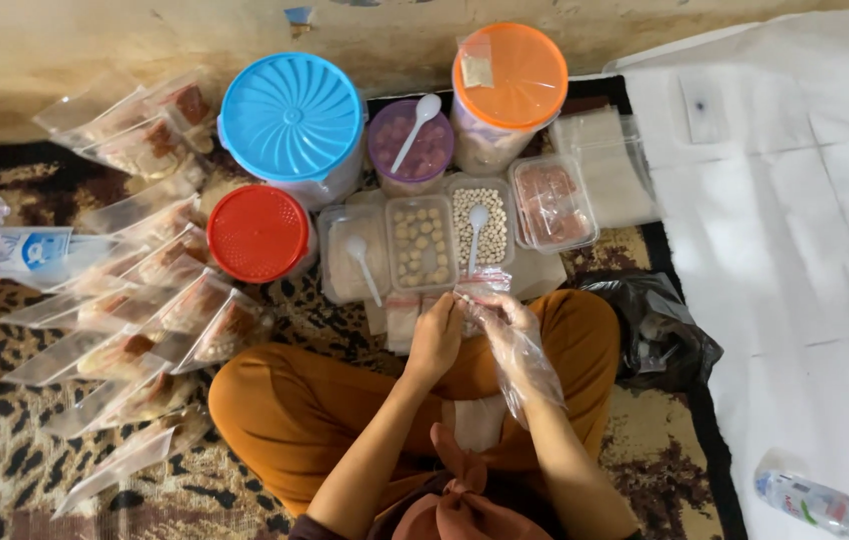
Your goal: Packaging small food items into plastic bags using a spoon while sitting on the floor.
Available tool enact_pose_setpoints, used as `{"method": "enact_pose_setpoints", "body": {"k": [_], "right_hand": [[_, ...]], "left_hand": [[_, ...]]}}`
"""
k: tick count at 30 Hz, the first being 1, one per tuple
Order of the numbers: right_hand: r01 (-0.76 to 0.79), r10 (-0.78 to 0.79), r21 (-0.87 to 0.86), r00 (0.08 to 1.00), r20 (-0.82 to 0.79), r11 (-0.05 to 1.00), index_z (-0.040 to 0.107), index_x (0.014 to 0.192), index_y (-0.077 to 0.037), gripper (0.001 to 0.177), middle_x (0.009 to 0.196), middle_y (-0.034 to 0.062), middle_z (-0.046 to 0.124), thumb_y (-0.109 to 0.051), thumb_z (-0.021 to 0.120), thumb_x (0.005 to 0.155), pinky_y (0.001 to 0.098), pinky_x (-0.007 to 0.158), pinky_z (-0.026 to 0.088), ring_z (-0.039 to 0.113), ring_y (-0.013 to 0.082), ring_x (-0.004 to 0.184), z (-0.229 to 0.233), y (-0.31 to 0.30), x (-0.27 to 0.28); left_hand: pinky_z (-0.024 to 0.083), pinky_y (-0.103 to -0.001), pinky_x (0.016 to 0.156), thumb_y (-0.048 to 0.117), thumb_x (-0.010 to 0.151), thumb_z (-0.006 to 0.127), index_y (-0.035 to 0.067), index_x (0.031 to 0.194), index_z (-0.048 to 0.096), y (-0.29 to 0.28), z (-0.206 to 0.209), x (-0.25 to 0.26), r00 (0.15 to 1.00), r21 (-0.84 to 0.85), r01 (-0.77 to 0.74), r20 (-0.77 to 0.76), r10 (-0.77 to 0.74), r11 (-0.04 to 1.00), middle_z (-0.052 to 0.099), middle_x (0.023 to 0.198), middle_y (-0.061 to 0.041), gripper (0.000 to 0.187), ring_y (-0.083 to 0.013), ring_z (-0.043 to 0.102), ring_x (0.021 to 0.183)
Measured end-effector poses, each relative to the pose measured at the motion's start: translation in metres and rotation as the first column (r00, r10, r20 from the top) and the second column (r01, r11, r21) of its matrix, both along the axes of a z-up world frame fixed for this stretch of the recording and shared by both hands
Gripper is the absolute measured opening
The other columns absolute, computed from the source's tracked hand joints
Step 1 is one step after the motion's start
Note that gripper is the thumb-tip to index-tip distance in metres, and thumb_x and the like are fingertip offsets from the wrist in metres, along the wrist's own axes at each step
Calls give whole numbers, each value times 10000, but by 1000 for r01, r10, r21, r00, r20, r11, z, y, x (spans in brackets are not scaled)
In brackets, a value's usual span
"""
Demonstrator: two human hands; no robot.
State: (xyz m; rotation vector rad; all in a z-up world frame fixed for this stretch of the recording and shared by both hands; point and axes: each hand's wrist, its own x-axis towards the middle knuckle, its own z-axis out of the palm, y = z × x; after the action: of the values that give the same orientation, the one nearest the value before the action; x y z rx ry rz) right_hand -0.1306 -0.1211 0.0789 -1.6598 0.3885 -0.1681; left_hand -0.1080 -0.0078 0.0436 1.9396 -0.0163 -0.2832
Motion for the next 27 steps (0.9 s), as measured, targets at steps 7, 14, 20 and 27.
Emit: {"method": "enact_pose_setpoints", "body": {"k": [7, 14, 20, 27], "right_hand": [[82, -49, 89, 945, -325, 993, 804, 943, -149, 128, 780, 95, 731, -237, 784, 852, 328, 709, 541, 699, 194, 712, -25, -43, 37], [92, -124, 604, 992, 11, 792, 600, 1148, -80, 350, 1025, 58, 630, -109, 803, 865, 283, 910, 443, 600, 160, 958, -169, -74, 53], [-187, -40, 619, 942, 334, 763, 503, 1324, -87, 801, 1228, 83, 572, -88, 948, 657, 245, 1084, 365, 539, 120, 1183, -472, -127, 67], [-120, -39, 600, 969, 245, 791, 532, 1284, -92, 708, 1183, 79, 590, -98, 917, 690, 244, 1039, 378, 546, 122, 1135, -447, -119, 56]], "left_hand": [[536, -530, 766, 344, 1012, 540, 108, 933, 672, -34, -60, 43, 989, 124, 112, -108, -99, 986, 728, 832, -190, 281, -446, 701, 914], [549, -497, 821, 412, 939, 568, 125, 955, 707, -59, -156, 89, 941, 146, 157, -322, -103, 977, 736, 869, -158, 319, -382, 713, 945], [575, -501, 704, 350, 969, 520, 54, 1098, 565, -90, -173, 87, 872, -116, -97, -489, 28, 989, 649, 968, -271, 326, -408, 678, 892], [616, -429, 594, 347, 965, 449, 23, 1041, 531, -90, -202, 89, 713, -334, -372, -700, 37, 866, 615, 823, -149, 342, -244, 652, 668]]}}
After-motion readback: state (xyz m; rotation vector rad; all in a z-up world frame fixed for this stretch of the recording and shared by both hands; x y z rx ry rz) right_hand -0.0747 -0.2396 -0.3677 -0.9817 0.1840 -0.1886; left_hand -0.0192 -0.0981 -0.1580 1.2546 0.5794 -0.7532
